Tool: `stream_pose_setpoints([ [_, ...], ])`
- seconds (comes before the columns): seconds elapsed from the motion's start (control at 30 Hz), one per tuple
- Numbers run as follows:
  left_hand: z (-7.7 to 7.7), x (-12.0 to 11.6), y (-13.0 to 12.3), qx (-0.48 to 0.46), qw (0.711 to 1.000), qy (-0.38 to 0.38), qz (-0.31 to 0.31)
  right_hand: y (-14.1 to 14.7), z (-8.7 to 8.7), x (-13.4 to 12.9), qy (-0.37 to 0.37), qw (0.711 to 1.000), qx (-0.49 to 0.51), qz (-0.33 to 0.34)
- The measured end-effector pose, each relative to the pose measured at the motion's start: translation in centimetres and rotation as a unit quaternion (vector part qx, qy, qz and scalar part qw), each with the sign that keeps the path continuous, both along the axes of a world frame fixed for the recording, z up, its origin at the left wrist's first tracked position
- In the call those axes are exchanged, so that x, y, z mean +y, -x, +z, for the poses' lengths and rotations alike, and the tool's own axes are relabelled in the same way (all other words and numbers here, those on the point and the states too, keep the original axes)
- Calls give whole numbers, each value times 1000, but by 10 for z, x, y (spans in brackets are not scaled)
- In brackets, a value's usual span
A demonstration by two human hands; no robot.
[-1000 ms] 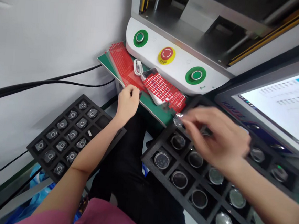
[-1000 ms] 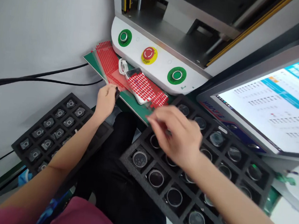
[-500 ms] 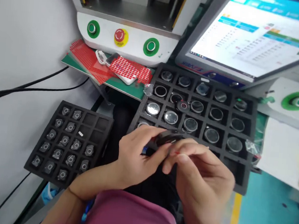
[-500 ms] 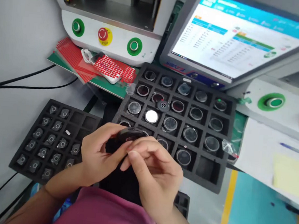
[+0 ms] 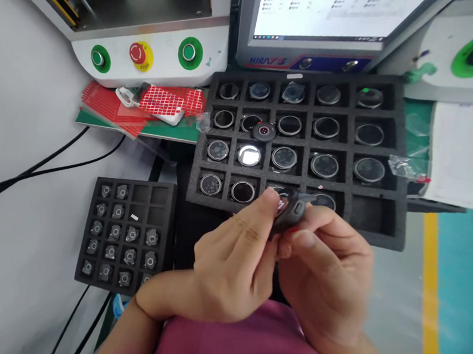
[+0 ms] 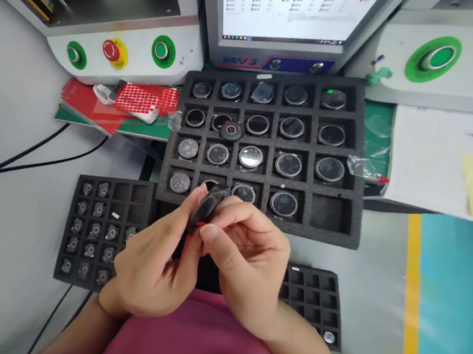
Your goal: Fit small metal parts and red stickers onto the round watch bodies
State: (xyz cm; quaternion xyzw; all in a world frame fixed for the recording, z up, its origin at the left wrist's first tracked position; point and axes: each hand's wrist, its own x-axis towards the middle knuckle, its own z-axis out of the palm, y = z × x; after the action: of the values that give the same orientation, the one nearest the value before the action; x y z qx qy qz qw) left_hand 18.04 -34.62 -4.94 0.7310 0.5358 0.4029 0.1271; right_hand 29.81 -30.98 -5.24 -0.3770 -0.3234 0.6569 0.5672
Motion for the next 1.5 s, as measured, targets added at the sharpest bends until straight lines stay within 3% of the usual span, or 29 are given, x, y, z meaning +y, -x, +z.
stream_pose_setpoints([
  [0.3, 2, -1, -3, 19, 1000, 3, -11, -4, 2, 0, 36, 999, 17, -3],
  [0.63, 4, -3, -4, -46, 997, 55, 9, -3, 8, 2, 55, 998, -2, 8],
  [0.83, 3, -2, -4, 6, 1000, 17, -6, -2, 7, 3, 48, 999, -10, 1],
  [1.17, 4, 1, -1, -9, 1000, 16, -19, 3, 9, 4, 36, 999, 10, 7],
  [1.4, 9, 7, 1, -15, 999, 38, 6, 14, -6, 3, 37, 995, 80, -49],
  [1.5, 12, 9, 1, -86, 994, 54, 37, 7, -12, 4, -36, 994, 52, -86],
])
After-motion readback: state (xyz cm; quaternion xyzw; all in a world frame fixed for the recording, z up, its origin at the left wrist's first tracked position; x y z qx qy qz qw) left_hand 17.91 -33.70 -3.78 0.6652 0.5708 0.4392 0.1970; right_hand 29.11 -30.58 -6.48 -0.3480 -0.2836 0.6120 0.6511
